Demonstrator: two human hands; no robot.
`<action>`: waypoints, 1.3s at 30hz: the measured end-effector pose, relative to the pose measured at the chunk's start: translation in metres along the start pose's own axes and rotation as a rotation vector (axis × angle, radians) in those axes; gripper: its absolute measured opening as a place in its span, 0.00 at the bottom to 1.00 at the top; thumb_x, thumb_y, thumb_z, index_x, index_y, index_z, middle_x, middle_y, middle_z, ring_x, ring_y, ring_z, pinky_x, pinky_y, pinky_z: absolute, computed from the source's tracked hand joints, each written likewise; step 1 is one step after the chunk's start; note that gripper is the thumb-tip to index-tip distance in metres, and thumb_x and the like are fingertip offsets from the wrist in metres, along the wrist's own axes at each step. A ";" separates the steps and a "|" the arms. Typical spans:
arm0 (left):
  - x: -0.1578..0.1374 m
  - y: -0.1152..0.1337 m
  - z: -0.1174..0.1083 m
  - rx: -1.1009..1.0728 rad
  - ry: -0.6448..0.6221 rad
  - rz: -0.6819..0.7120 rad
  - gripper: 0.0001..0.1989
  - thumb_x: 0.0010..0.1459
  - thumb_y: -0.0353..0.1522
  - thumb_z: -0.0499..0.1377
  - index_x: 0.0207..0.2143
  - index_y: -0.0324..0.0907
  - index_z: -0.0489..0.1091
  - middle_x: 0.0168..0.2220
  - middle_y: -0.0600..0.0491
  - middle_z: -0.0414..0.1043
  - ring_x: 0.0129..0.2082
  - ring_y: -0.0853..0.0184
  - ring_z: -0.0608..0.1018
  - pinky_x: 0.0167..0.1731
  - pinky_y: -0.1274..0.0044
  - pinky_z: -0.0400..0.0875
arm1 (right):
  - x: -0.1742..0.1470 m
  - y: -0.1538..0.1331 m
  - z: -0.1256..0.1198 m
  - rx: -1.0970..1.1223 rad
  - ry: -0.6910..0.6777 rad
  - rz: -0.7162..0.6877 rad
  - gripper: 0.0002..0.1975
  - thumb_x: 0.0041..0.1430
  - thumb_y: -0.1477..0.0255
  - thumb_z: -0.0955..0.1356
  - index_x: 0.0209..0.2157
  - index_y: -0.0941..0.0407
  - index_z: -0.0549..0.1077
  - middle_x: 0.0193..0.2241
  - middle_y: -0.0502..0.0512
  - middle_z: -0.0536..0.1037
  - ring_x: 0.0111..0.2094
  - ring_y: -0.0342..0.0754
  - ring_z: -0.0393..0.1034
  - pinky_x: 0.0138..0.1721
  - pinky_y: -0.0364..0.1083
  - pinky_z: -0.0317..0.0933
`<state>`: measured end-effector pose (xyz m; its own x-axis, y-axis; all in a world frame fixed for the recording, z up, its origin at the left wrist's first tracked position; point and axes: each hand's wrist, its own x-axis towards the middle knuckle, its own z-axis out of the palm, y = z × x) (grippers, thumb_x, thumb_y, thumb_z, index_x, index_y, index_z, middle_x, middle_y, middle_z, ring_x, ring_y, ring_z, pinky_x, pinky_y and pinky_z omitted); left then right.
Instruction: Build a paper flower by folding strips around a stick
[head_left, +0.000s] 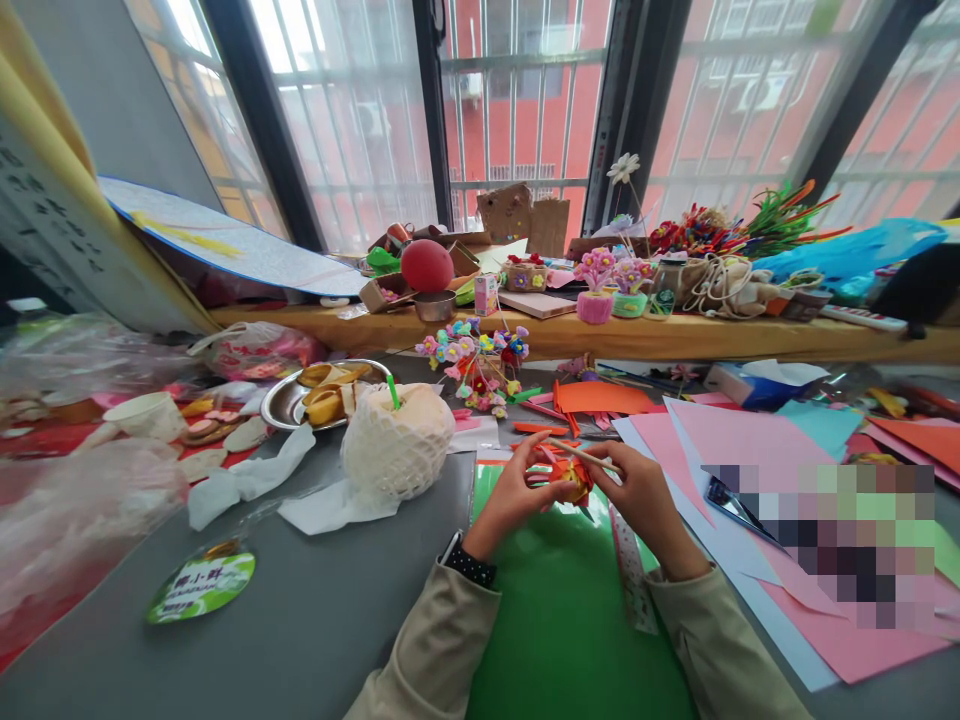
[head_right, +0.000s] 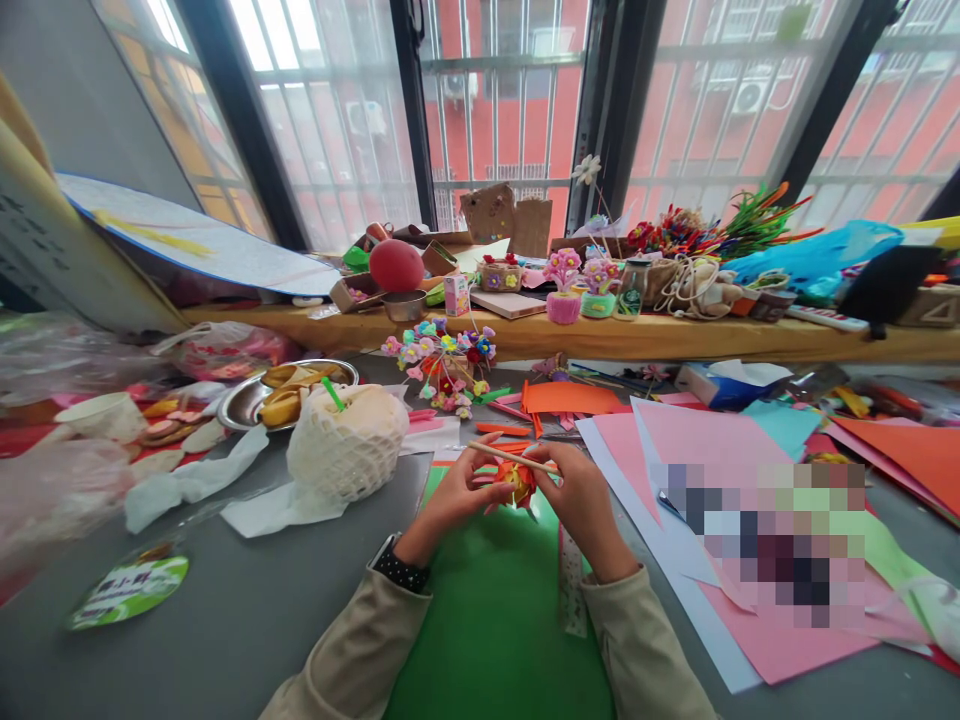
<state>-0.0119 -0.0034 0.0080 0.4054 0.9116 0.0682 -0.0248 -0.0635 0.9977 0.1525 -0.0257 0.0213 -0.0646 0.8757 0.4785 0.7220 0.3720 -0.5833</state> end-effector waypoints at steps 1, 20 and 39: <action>0.000 0.001 0.000 -0.004 -0.001 -0.010 0.37 0.38 0.35 0.63 0.51 0.44 0.52 0.41 0.49 0.62 0.36 0.66 0.72 0.34 0.75 0.67 | 0.000 0.000 -0.001 0.025 -0.017 0.005 0.08 0.50 0.71 0.62 0.31 0.57 0.71 0.31 0.55 0.75 0.33 0.49 0.69 0.32 0.44 0.61; -0.001 -0.001 0.000 0.063 0.002 0.057 0.33 0.39 0.34 0.62 0.50 0.44 0.55 0.46 0.48 0.62 0.44 0.61 0.68 0.40 0.73 0.66 | 0.000 -0.001 0.000 -0.007 -0.086 0.009 0.10 0.51 0.69 0.62 0.31 0.55 0.73 0.26 0.52 0.77 0.26 0.47 0.69 0.26 0.42 0.59; -0.002 0.001 0.001 0.102 -0.012 0.080 0.31 0.40 0.36 0.62 0.48 0.43 0.57 0.46 0.48 0.63 0.44 0.61 0.68 0.42 0.72 0.64 | 0.000 -0.003 0.000 0.010 -0.066 0.039 0.09 0.50 0.69 0.62 0.29 0.55 0.73 0.26 0.51 0.77 0.26 0.46 0.70 0.26 0.42 0.60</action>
<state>-0.0124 -0.0059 0.0085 0.4170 0.8970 0.1464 0.0355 -0.1771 0.9836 0.1500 -0.0271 0.0229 -0.0820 0.9079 0.4112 0.7181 0.3399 -0.6073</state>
